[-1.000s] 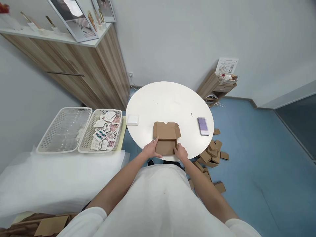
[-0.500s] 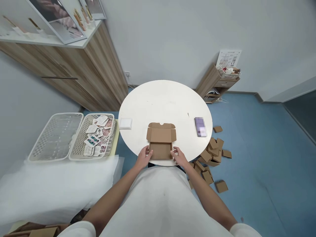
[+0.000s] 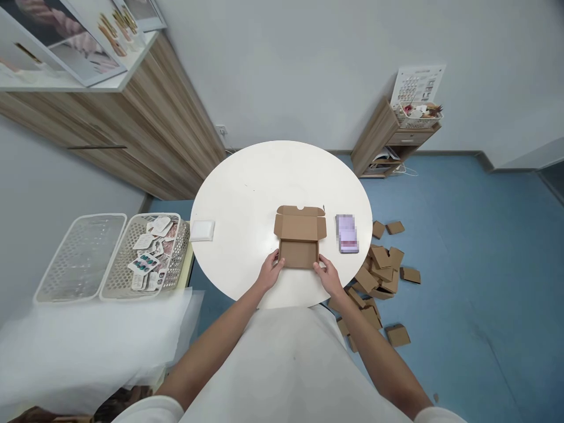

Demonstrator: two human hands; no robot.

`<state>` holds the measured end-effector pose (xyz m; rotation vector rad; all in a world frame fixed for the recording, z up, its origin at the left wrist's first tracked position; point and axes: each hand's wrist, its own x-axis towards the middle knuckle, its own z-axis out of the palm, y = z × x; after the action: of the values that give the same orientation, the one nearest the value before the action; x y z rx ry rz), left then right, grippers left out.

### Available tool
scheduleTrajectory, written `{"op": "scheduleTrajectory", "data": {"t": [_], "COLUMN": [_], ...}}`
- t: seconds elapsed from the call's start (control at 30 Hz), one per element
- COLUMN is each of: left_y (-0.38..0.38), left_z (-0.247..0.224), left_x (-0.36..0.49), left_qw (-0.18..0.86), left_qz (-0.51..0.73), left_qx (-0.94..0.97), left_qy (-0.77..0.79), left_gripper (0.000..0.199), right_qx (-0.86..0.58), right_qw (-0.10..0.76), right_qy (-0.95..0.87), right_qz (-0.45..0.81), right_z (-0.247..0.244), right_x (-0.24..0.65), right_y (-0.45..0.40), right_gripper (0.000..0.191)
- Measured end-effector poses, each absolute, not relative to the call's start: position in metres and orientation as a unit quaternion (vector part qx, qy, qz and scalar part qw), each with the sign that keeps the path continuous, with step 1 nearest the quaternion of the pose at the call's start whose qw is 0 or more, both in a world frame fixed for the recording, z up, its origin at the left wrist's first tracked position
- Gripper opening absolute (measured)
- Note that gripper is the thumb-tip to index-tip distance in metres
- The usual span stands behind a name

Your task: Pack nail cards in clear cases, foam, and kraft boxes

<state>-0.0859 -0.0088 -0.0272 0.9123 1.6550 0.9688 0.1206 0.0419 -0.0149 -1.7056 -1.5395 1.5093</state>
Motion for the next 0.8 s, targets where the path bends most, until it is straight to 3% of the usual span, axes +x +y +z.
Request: {"op": "scheduleTrajectory", "data": {"t": [0.23,0.47,0.8], "left_y": [0.015,0.016,0.003], "left_z": [-0.027,-0.020,-0.032], "left_x": [-0.069,-0.064,-0.064], "left_qw": [0.511,0.507,0.505], "left_qz": [0.410,0.418,0.372], "left_qx": [0.378,0.401,0.359], "left_qy": [0.654,0.638,0.691], "left_gripper": [0.061,0.055,0.073], "right_qx": [-0.603,-0.582,-0.585], "right_qw": [0.213,0.220,0.219], "right_qy": [-0.565,-0.568,-0.589], "right_qz": [0.522,0.539,0.513], "right_z": [-0.019,-0.021,-0.027], "right_x": [0.130,0.133,0.138], "right_y": [0.060,0.062,0.058], "right_gripper": [0.063,0.067,0.067]}}
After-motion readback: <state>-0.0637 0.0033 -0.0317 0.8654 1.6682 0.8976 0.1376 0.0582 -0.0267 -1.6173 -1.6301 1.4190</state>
